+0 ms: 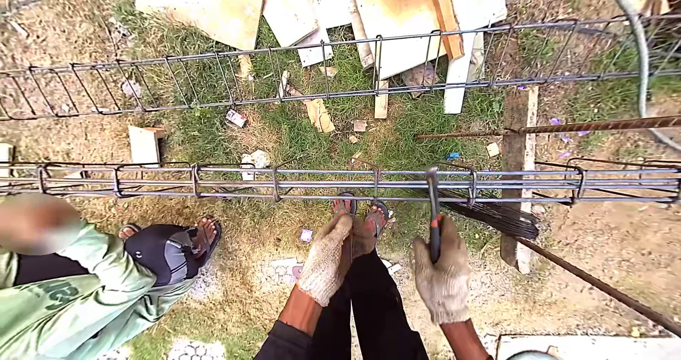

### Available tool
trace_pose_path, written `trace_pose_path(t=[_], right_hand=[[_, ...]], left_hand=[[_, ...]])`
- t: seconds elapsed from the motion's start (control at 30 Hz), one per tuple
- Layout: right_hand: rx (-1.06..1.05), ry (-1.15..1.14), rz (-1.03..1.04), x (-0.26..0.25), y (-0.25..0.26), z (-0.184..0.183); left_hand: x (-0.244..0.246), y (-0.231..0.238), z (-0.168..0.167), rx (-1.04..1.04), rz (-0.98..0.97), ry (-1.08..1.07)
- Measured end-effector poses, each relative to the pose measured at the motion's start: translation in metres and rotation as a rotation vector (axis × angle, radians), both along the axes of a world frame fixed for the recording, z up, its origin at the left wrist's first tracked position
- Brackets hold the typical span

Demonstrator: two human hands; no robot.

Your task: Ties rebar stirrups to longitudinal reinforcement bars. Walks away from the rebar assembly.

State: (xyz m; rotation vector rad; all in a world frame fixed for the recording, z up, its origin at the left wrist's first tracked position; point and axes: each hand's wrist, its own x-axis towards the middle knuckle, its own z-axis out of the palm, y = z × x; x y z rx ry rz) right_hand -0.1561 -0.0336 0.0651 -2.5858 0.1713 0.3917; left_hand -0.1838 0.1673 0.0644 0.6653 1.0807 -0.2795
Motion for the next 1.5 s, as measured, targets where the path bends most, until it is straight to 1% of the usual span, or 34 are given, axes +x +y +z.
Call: trace_pose_path(t=[0.07, 0.13, 0.27, 0.37, 0.5, 0.57, 0.6, 0.63, 0.67, 0.7, 0.73, 0.8, 0.83, 0.93, 1.0, 1.1, 1.17, 1.27, 1.33, 1.4, 1.5], right_hand=[[-0.107, -0.023, -0.023, 0.022, -0.001, -0.005], [-0.180, -0.021, -0.031, 0.034, 0.001, -0.011], [-0.225, 0.013, -0.030, 0.040, 0.010, -0.027], [-0.215, 0.039, -0.048, 0.044, 0.014, -0.031], [-0.267, 0.097, 0.001, 0.051, 0.013, -0.019], [-0.309, 0.063, 0.048, 0.051, 0.009, -0.007], [-0.302, 0.006, 0.074, 0.050, 0.006, 0.001], [-0.262, -0.055, 0.101, 0.048, 0.006, 0.010], [-0.173, -0.107, 0.130, 0.043, 0.007, 0.018], [-0.039, -0.133, 0.146, 0.037, 0.012, 0.026], [0.115, -0.096, 0.139, 0.031, 0.018, 0.032], [0.412, 0.146, 0.090, 0.024, 0.031, 0.038], [0.510, 0.254, 0.067, 0.023, 0.034, 0.036], [0.699, 0.430, -0.039, 0.024, 0.038, 0.028], [0.827, 0.556, -0.120, 0.022, 0.039, 0.027], [0.920, 0.669, -0.146, 0.026, 0.035, 0.026], [0.899, 0.646, -0.134, 0.026, 0.034, 0.025], [0.726, 0.530, -0.089, 0.026, 0.033, 0.025], [0.549, 0.415, -0.008, 0.025, 0.033, 0.023], [0.429, 0.276, 0.087, 0.020, 0.035, 0.019], [0.341, 0.097, 0.233, 0.012, 0.038, 0.012]], left_hand=[[0.004, 0.000, 0.001, -0.129, 0.088, -0.005], [0.003, -0.002, 0.000, -0.178, 0.131, -0.035], [0.000, -0.009, -0.005, -0.197, 0.168, -0.129], [0.001, -0.015, -0.006, -0.183, 0.181, -0.112], [0.004, -0.020, -0.006, -0.129, 0.147, -0.083], [0.007, -0.024, -0.004, -0.076, 0.105, -0.064], [0.008, -0.026, -0.003, -0.055, 0.081, -0.056], [0.008, -0.027, -0.004, -0.033, 0.049, -0.057], [0.008, -0.029, -0.004, -0.003, 0.018, -0.063], [0.007, -0.032, -0.005, 0.019, -0.011, -0.073], [0.007, -0.035, -0.004, 0.037, -0.039, -0.088], [0.009, -0.042, 0.000, 0.054, -0.081, -0.132], [0.011, -0.044, 0.003, 0.055, -0.090, -0.158], [0.011, -0.042, 0.006, 0.058, -0.128, -0.215], [0.008, -0.040, 0.008, 0.003, -0.095, -0.221], [0.008, -0.038, 0.007, -0.059, -0.096, -0.234], [0.007, -0.038, 0.004, -0.006, -0.146, -0.216], [0.002, -0.034, -0.005, 0.119, -0.285, -0.223], [-0.002, -0.029, -0.008, 0.122, -0.328, -0.268], [-0.002, -0.024, -0.007, 0.141, -0.351, -0.278], [0.004, -0.023, 0.000, 0.330, -0.411, -0.161]])
